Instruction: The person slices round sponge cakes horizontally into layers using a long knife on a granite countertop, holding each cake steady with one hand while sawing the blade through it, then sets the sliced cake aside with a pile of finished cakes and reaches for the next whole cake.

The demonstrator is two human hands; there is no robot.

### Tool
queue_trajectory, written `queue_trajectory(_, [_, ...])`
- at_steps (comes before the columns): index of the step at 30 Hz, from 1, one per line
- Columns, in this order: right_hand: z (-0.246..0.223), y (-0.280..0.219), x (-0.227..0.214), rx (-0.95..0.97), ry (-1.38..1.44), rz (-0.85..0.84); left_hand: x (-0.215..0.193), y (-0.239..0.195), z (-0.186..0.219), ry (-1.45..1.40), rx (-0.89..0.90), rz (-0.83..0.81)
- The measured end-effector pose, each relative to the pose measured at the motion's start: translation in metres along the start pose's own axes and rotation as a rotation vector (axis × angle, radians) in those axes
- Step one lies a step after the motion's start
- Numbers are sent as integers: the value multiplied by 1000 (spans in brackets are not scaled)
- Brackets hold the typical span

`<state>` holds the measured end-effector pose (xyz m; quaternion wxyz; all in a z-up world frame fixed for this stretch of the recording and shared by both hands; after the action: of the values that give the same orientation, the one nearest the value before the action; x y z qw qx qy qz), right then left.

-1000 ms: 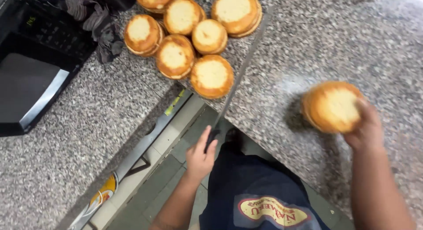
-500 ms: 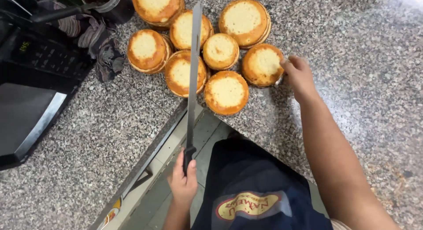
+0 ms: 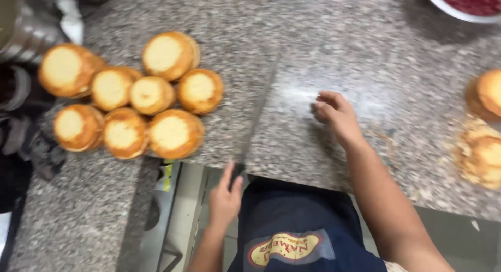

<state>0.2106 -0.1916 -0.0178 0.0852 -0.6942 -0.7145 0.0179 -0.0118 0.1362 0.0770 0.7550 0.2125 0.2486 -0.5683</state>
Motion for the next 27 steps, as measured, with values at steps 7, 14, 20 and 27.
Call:
queue_trajectory(7, [-19, -103, -240, -91, 33, 209, 153, 63, 54, 344, -408, -102])
queue_trajectory(14, [-56, -220, -381, -195, -8, 446, 307, -9, 163, 399, 193, -440])
queue_trajectory(20, [-30, -357, -450, -281, -24, 641, 204, -23, 21, -337, -465, -402])
queue_trajectory(27, [-64, -358, -386, -226, -73, 523, 234, -134, 131, 551, -109, -383])
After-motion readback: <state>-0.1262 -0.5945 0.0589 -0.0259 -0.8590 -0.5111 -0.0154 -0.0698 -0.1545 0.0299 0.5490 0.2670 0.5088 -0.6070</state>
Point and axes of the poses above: each hand's wrist, its own y-axis towards the middle knuckle, its own x-axis out of the palm, z = x × y, the point moved 8 cm from there along y, towards the middle knuckle, and after that the axes turned 8 degrees about -x, right-handed, at the moved point
